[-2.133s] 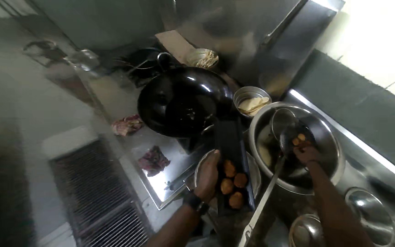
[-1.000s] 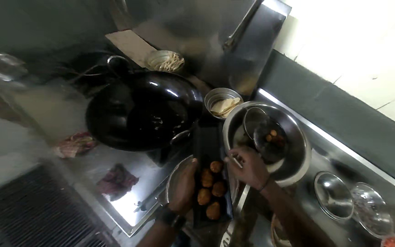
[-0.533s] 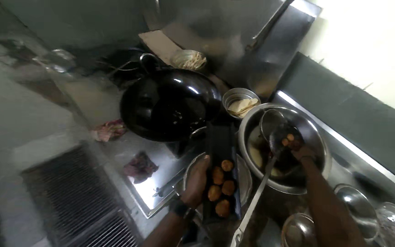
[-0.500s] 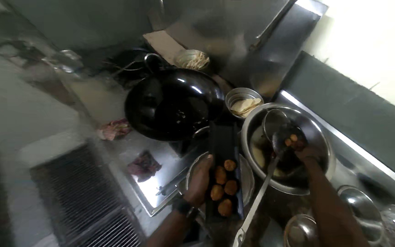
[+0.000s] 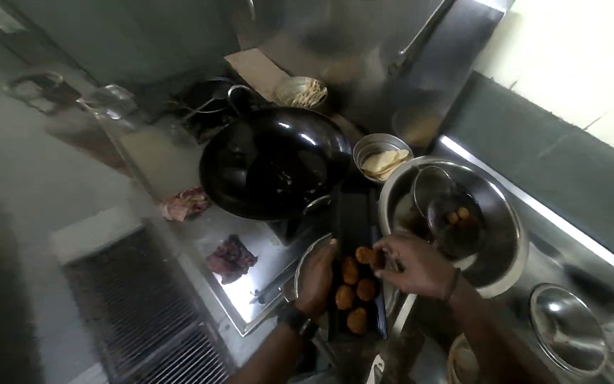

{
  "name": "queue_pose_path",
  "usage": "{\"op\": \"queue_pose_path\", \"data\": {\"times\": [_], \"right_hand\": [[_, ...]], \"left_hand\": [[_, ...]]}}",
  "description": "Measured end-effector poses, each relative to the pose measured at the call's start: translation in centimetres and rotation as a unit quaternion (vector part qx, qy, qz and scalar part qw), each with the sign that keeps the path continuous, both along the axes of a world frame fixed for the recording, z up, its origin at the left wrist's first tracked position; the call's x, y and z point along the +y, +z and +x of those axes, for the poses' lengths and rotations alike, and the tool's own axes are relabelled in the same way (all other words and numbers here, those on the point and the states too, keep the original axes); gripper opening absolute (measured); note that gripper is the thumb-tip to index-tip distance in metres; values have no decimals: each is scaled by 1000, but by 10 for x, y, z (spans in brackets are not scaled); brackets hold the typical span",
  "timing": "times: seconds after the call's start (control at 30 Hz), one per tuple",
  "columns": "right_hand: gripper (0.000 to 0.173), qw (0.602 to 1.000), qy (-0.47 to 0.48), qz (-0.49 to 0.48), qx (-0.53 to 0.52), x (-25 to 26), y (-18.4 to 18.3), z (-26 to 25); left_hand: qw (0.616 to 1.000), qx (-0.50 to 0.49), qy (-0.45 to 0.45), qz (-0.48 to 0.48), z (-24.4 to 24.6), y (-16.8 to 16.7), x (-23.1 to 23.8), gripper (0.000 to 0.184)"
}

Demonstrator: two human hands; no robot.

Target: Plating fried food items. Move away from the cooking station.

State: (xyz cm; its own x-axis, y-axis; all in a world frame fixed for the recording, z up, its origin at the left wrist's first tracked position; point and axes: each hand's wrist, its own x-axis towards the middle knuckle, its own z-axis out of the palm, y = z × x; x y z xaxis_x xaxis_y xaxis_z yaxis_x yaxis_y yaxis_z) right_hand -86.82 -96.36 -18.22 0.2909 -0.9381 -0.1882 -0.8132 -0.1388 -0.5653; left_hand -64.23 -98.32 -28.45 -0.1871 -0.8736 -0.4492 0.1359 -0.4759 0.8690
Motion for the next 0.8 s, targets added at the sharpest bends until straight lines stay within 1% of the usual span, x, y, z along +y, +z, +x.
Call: {"op": "queue_pose_path", "data": {"times": [0.1,0.2,0.33,0.43,0.5,0.57,0.6,0.63,0.67,0.7,0.73,0.77,0.8], "right_hand": [[48,999,19,20,44,5,2,11],[48,998,20,24,53,7,2,15],[45,999,-5,-30,23,7,-6,16],[43,997,-51,-56,-28,7,-7,0],[40,991,-105,-79,-39,3,-7,-29],[33,975,-202,-89,13,-9,-9,-70],[29,959,-264,-88,60,-17,-14,-94],[30,940,-316,-79,106,-25,-21,-121],[37,924,-349,-55,145,-32,-31,-147],[49,912,-369,-22,177,-38,-44,-173],[57,904,-382,2,194,-43,-59,-194],[58,900,-389,13,197,-47,-75,-210],[53,901,-391,14,188,-52,-90,-221]], "left_hand": [[1000,10,-2,3,1,3,0,56],[1000,12,-3,-7,1,5,1,54],[1000,27,-12,-7,-2,6,1,55],[999,36,-16,-1,-2,8,3,55],[999,36,-13,1,-2,10,4,54],[1000,21,-10,5,-1,9,5,55],[1000,17,-9,5,0,8,5,56],[1000,19,-11,7,0,9,5,56],[1000,25,-12,10,0,10,6,55],[999,30,-10,12,0,11,6,55],[999,34,-7,13,1,10,7,55],[999,37,-5,13,2,9,8,54],[999,36,-2,11,3,8,8,54]]}}
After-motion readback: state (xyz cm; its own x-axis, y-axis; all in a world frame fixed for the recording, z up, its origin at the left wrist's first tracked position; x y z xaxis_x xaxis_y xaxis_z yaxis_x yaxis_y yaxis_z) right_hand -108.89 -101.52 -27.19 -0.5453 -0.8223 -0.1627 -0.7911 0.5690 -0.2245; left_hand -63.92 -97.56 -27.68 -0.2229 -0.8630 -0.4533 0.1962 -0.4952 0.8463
